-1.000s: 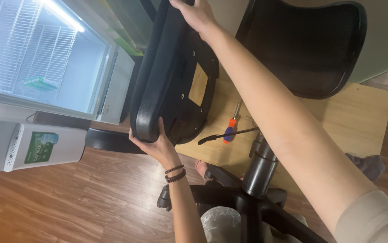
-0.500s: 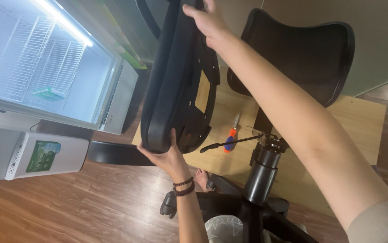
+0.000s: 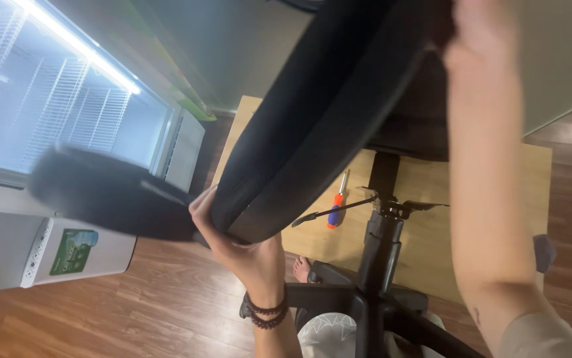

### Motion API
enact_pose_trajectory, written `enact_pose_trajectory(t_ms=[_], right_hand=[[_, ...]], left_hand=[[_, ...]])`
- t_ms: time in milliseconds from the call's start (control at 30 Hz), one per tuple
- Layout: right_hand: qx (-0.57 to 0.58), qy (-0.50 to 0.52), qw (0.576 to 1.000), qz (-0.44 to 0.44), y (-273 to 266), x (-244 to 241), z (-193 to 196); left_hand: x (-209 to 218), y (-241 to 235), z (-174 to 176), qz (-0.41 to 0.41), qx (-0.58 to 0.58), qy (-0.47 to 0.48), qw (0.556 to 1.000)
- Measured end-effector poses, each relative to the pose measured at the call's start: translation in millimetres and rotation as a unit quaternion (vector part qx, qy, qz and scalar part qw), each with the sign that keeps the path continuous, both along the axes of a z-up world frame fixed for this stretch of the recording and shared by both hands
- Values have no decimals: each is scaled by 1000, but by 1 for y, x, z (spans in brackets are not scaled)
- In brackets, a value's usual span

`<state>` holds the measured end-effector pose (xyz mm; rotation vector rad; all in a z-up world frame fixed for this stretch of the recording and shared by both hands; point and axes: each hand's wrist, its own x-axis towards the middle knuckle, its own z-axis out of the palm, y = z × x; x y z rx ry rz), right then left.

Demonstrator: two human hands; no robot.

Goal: The person assembles an office chair on a wooden table. They use a screwdriver to drive screws into the seat mechanism, attach the backrest to the seat, mount the seat onto the five-star base with gas lift, then tighten the screws under the seat with the screwdriver.

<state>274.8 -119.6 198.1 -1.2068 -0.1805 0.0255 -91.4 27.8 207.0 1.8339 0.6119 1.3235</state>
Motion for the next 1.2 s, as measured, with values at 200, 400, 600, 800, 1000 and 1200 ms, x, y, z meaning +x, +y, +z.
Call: enact_pose_trajectory(t_ms=[200,400,600,800,1000,1200], right_hand=[[43,-95,992,-66,-90,-92,43],[54,-99,980,-166,-138,-140,29],[71,-87,964,-240,-152,-175,14],[44,-54,942,-327,-150,-194,-16],[46,-50,933,-354,-163,-190,-87],[126,4,932,-338,-167,-197,-112]], left_hand=[[21,14,25,-157,5,3,988],[68,26,4,-339,-46,16,940],[104,34,-17,-439,-24,29,898],[123,38,-37,-500,-31,40,865],[139,46,-80,-529,-57,84,843],[146,53,-109,-543,-48,101,832]])
